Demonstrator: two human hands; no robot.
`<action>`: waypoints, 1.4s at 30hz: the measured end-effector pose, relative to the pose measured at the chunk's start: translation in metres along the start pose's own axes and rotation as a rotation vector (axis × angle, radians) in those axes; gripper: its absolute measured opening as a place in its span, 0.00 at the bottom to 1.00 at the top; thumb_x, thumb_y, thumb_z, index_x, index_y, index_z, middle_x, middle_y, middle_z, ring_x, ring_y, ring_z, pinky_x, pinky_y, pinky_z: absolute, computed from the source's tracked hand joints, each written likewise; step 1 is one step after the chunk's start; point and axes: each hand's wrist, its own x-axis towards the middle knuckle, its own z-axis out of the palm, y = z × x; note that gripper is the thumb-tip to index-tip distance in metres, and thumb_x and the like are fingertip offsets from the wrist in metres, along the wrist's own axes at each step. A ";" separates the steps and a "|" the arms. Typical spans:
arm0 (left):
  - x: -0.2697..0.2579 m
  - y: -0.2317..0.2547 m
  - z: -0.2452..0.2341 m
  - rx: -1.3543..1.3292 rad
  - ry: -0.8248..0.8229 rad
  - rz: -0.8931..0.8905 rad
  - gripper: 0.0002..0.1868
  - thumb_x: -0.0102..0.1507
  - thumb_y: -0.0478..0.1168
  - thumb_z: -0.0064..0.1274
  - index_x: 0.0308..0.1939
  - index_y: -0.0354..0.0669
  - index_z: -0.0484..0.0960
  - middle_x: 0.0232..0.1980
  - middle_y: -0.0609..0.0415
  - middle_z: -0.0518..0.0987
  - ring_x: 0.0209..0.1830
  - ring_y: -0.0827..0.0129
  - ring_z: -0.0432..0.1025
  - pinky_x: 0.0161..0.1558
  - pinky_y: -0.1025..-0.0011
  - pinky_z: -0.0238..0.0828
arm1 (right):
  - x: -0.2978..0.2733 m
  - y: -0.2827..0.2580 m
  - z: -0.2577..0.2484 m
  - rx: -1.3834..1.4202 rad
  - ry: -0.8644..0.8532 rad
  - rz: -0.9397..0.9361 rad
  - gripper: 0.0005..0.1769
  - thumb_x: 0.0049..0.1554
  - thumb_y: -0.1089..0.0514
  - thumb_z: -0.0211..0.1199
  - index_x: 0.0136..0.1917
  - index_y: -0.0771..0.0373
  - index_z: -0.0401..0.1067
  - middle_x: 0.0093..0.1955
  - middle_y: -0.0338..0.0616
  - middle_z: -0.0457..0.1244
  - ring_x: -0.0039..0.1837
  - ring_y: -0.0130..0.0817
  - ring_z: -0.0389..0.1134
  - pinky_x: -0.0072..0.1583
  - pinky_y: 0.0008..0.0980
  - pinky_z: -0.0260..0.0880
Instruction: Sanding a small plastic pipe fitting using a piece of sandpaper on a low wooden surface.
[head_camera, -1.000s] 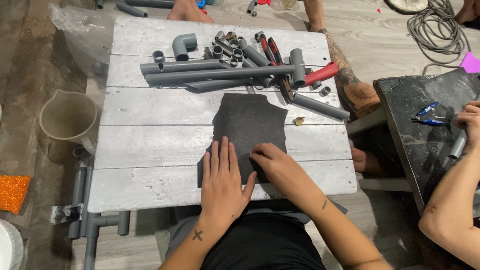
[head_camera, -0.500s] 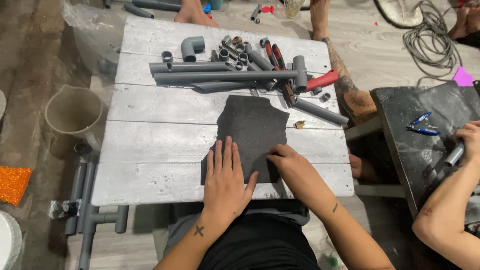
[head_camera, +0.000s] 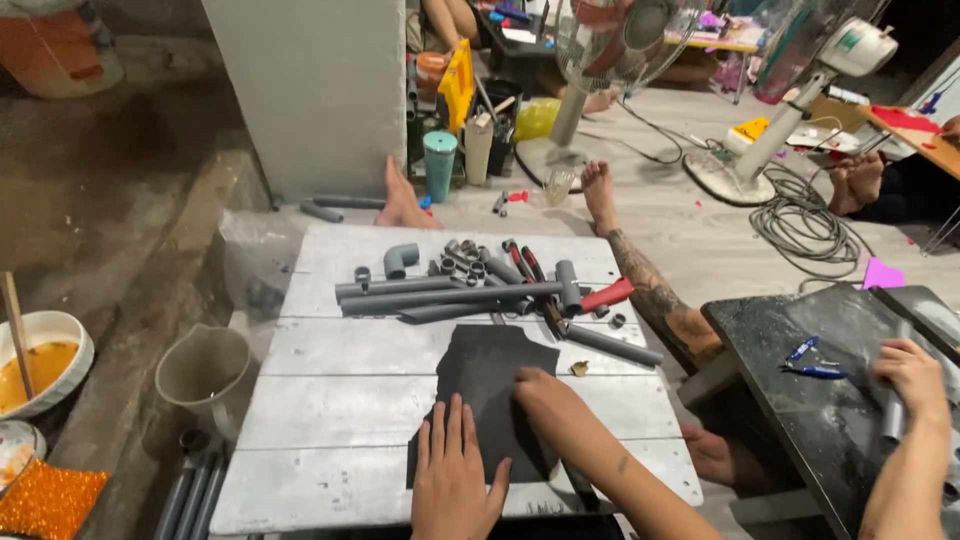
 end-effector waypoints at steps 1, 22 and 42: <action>0.002 -0.001 0.000 0.003 0.009 0.003 0.53 0.64 0.74 0.45 0.76 0.35 0.57 0.82 0.43 0.52 0.81 0.48 0.46 0.74 0.51 0.44 | -0.008 0.002 0.006 -0.004 0.008 -0.001 0.10 0.42 0.77 0.53 0.32 0.66 0.69 0.46 0.52 0.63 0.43 0.50 0.69 0.44 0.44 0.71; 0.001 0.006 -0.023 0.049 0.150 0.009 0.46 0.64 0.64 0.39 0.74 0.30 0.59 0.81 0.37 0.54 0.81 0.46 0.49 0.78 0.50 0.42 | -0.033 -0.037 0.019 0.033 0.034 -0.162 0.05 0.49 0.68 0.60 0.41 0.64 0.69 0.45 0.51 0.61 0.49 0.50 0.65 0.51 0.43 0.68; 0.015 0.008 -0.062 -0.342 0.007 -0.032 0.41 0.65 0.55 0.54 0.70 0.22 0.68 0.74 0.27 0.64 0.77 0.32 0.55 0.74 0.39 0.45 | -0.067 -0.043 -0.017 0.206 0.451 0.063 0.08 0.61 0.61 0.65 0.53 0.53 0.81 0.56 0.36 0.68 0.54 0.36 0.72 0.54 0.30 0.75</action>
